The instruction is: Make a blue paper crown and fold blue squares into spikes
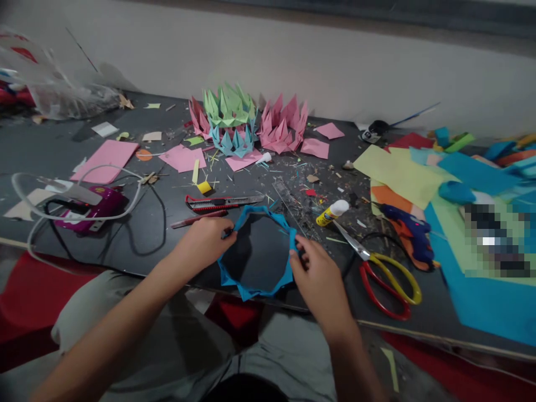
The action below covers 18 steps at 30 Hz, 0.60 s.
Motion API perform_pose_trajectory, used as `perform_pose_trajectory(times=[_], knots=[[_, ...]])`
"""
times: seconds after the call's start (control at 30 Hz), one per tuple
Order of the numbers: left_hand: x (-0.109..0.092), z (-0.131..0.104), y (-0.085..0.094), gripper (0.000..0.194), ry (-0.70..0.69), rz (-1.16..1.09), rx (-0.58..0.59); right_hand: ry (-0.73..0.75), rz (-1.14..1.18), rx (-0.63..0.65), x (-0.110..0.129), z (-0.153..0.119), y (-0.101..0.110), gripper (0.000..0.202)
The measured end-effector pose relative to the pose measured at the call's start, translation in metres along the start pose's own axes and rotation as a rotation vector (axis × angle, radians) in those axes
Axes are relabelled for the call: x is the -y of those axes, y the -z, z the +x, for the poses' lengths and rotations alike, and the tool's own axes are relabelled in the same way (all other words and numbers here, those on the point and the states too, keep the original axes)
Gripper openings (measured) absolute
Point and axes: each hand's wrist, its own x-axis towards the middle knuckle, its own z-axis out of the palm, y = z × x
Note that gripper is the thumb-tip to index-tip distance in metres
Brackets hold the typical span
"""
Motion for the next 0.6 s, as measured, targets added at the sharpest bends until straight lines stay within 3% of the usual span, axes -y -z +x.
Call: perform_pose_trajectory(times=[0.17, 0.27, 0.5, 0.6], knots=[[-0.014, -0.005, -0.007, 0.017, -0.146, -0.04, 0.011, 0.255, -0.044, 0.09, 0.034, 0.004, -0.018, 0.033], [-0.014, -0.007, -0.008, 0.016, -0.188, -0.057, 0.017, 0.322, -0.017, 0.153, 0.042, 0.005, -0.023, 0.031], [0.001, -0.006, 0.004, 0.015, -0.047, -0.046, -0.022, 0.15, -0.09, 0.012, 0.008, 0.015, 0.001, 0.029], [0.002, -0.006, 0.006, 0.017, -0.058, -0.056, -0.032, 0.091, -0.128, -0.027, -0.002, 0.019, 0.011, 0.03]])
